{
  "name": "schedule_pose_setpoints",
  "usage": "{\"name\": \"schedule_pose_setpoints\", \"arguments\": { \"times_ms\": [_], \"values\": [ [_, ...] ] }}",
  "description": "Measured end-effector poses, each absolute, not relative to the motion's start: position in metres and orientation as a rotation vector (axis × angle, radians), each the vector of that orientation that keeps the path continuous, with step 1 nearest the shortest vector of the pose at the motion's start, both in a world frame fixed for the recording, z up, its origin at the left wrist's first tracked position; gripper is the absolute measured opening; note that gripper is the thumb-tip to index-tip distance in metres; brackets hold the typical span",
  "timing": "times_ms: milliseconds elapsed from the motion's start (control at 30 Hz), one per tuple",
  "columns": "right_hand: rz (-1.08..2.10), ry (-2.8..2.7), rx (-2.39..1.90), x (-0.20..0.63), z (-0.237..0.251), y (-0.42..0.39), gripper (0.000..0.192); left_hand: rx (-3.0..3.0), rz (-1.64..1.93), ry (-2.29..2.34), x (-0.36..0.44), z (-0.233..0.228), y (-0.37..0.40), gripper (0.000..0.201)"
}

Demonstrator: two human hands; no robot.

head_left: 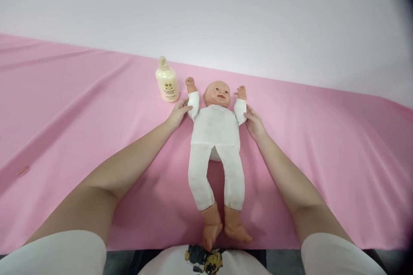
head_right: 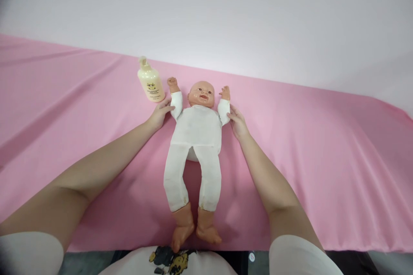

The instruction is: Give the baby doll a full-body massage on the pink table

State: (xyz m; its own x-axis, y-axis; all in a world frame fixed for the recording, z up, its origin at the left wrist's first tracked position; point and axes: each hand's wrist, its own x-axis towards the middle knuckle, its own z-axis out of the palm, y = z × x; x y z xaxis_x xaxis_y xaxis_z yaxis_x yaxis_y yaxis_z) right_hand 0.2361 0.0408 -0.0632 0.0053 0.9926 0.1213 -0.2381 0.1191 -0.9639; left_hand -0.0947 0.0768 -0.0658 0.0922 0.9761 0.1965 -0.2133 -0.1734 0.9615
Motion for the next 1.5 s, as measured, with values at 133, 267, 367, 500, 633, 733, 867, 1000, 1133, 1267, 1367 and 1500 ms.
{"name": "schedule_pose_setpoints", "arguments": {
  "times_ms": [133, 267, 367, 500, 633, 733, 867, 1000, 1133, 1267, 1367, 1500],
  "values": [
    [1.319, -1.067, -0.818, 0.234, -0.056, 0.036, 0.049, 1.140, 1.299, 0.744, -0.098, -0.059, 0.077, 0.046],
    [1.350, -1.100, -0.817, 0.235, -0.055, 0.032, 0.045, 1.154, 1.217, 0.665, -0.102, -0.056, 0.075, 0.038],
    [1.394, -1.115, -0.836, 0.236, -0.056, 0.030, 0.043, 1.222, 1.152, 0.645, -0.101, -0.058, 0.071, 0.020],
    [1.448, -1.122, -0.863, 0.235, -0.056, 0.029, 0.041, 1.308, 1.087, 0.611, -0.098, -0.062, 0.069, 0.016],
    [1.433, -1.138, -0.874, 0.234, -0.055, 0.029, 0.044, 1.298, 1.068, 0.621, -0.098, -0.064, 0.070, 0.022],
    [1.413, -1.128, -0.858, 0.234, -0.056, 0.029, 0.044, 1.229, 1.080, 0.624, -0.098, -0.065, 0.071, 0.026],
    [1.436, -1.058, -0.875, 0.235, -0.058, 0.031, 0.046, 1.173, 1.163, 0.644, -0.095, -0.063, 0.071, 0.038],
    [1.331, -1.072, -0.865, 0.232, -0.058, 0.035, 0.042, 1.176, 1.368, 0.779, -0.092, -0.063, 0.072, 0.051],
    [1.183, -1.095, -0.903, 0.232, -0.060, 0.035, 0.059, 1.248, 1.483, 0.967, -0.093, -0.066, 0.073, 0.049],
    [1.043, -1.129, -0.969, 0.232, -0.062, 0.030, 0.068, 1.408, 1.459, 1.048, -0.093, -0.066, 0.070, 0.046],
    [1.019, -1.184, -0.968, 0.232, -0.065, 0.029, 0.056, 1.528, 1.426, 1.109, -0.093, -0.063, 0.067, 0.040],
    [1.068, -1.183, -0.965, 0.235, -0.072, 0.036, 0.054, 1.622, 1.405, 1.180, -0.093, -0.060, 0.064, 0.035]
  ]
}}
